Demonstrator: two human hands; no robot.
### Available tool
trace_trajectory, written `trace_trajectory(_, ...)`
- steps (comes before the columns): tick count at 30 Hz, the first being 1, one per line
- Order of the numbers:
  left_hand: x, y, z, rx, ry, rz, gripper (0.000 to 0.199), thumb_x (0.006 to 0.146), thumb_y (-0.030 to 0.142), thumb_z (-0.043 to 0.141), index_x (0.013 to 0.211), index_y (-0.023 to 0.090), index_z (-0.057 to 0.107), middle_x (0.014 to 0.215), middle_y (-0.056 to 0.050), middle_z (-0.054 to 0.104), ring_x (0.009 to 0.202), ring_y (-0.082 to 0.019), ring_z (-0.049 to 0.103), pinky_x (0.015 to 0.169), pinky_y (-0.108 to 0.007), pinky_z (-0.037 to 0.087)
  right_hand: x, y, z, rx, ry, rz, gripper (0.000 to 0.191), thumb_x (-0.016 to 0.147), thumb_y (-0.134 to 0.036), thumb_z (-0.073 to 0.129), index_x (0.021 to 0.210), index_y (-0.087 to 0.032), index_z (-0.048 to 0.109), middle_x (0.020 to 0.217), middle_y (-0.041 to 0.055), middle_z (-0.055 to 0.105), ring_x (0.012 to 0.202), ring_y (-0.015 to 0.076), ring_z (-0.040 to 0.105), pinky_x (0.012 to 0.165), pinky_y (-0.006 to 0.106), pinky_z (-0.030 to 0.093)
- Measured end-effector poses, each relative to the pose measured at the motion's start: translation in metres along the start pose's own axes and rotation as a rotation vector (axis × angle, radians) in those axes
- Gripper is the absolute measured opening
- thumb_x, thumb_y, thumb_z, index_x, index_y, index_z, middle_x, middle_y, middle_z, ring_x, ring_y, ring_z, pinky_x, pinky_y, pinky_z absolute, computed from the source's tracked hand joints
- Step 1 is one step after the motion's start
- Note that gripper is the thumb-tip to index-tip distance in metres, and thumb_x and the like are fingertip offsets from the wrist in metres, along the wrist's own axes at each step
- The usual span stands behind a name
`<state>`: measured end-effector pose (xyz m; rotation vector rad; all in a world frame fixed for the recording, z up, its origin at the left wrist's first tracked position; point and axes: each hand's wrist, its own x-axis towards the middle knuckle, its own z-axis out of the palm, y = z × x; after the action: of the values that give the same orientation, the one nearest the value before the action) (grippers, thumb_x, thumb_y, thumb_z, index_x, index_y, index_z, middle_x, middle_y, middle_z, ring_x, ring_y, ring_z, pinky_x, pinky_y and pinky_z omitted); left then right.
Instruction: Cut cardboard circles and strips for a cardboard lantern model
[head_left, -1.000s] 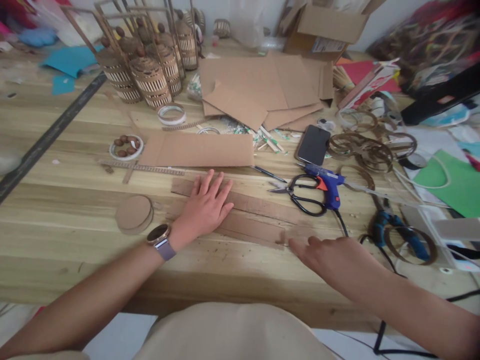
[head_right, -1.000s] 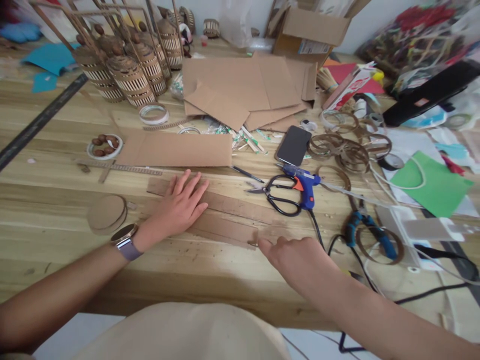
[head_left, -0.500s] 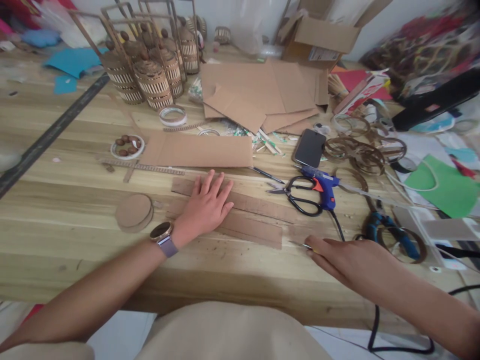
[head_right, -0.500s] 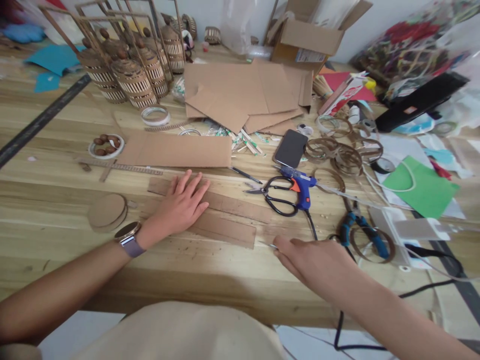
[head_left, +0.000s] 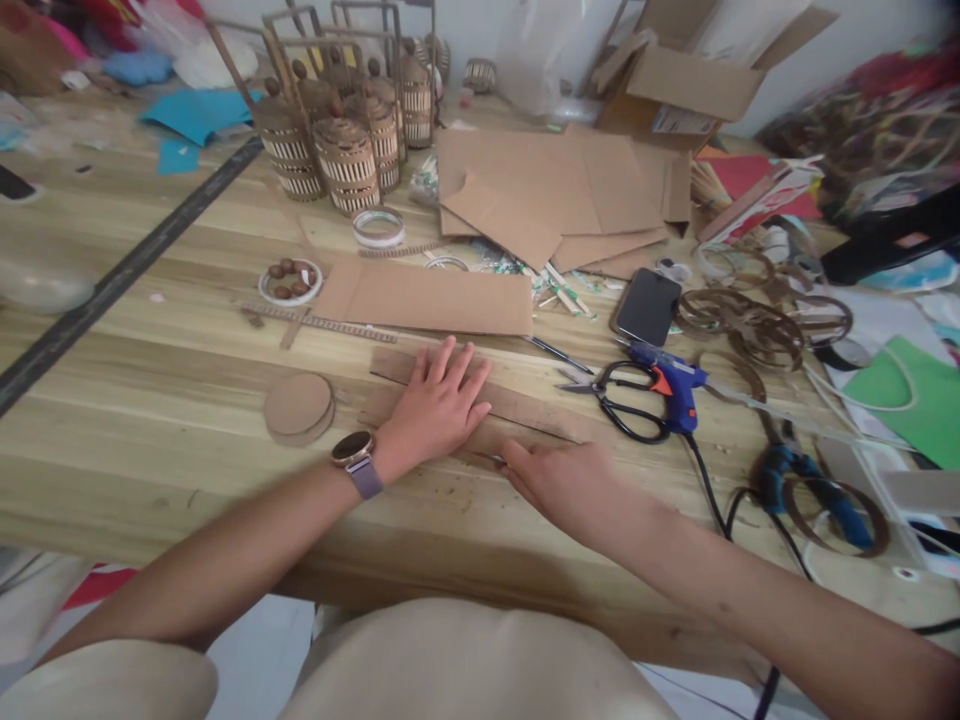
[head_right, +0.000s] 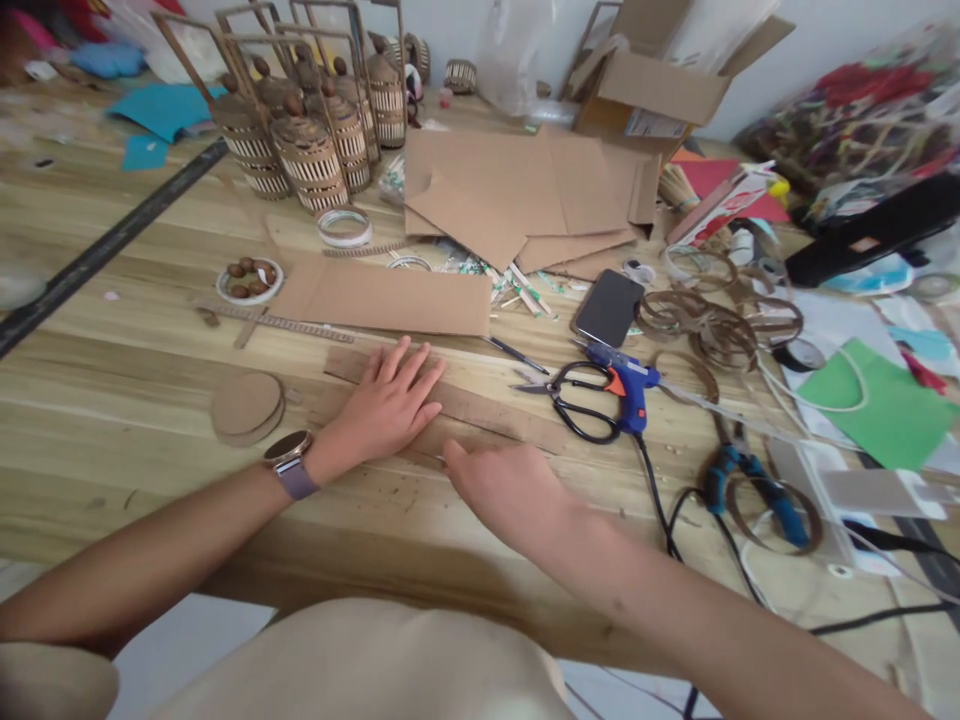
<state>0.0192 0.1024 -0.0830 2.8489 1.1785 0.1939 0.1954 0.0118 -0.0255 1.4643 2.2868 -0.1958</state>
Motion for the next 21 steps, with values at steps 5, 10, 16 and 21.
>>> trace_trajectory(5,0.001,0.000,0.000,-0.010,-0.011,0.001,0.058,0.105,0.041,0.038,0.155,0.011,0.041,0.163,-0.021,0.035,0.153,-0.044,0.023,0.119,-0.067,0.026,0.005,-0.005,-0.007,-0.034,-0.029,-0.015,0.017,0.100,-0.011,0.047,0.104,-0.015,0.063,0.076,0.0086,0.078,0.059,0.0187,0.071,0.045,0.025,0.024)
trace_trajectory(10,0.001,0.000,-0.001,-0.015,-0.015,0.001,0.058,0.105,0.041,0.038,0.155,0.010,0.041,0.163,-0.021,0.034,0.153,-0.044,0.023,0.118,-0.068,0.026,0.010,-0.012,-0.016,-0.075,-0.055,-0.043,0.029,0.086,0.004,0.053,0.104,-0.015,0.064,0.069,0.0064,0.075,0.058,0.0225,0.073,0.041,0.025,0.026)
trace_trajectory(16,-0.001,-0.002,0.000,-0.005,-0.018,0.012,0.059,0.106,0.042,0.037,0.155,0.009,0.041,0.163,-0.022,0.035,0.153,-0.044,0.022,0.120,-0.066,0.023,0.003,-0.007,-0.015,-0.152,-0.043,-0.098,0.036,0.080,0.007,0.054,0.105,-0.016,0.065,0.072,0.0050,0.075,0.058,0.0227,0.073,0.040,0.026,0.026)
trace_trajectory(21,-0.001,-0.003,-0.001,-0.009,-0.030,0.001,0.060,0.106,0.043,0.036,0.156,0.010,0.040,0.163,-0.021,0.034,0.153,-0.044,0.021,0.121,-0.066,0.022,-0.018,0.012,-0.001,-0.181,-0.088,-0.052,0.044,0.080,0.006,0.056,0.115,-0.019,0.063,0.068,0.0018,0.073,0.056,0.0230,0.073,0.039,0.027,0.021)
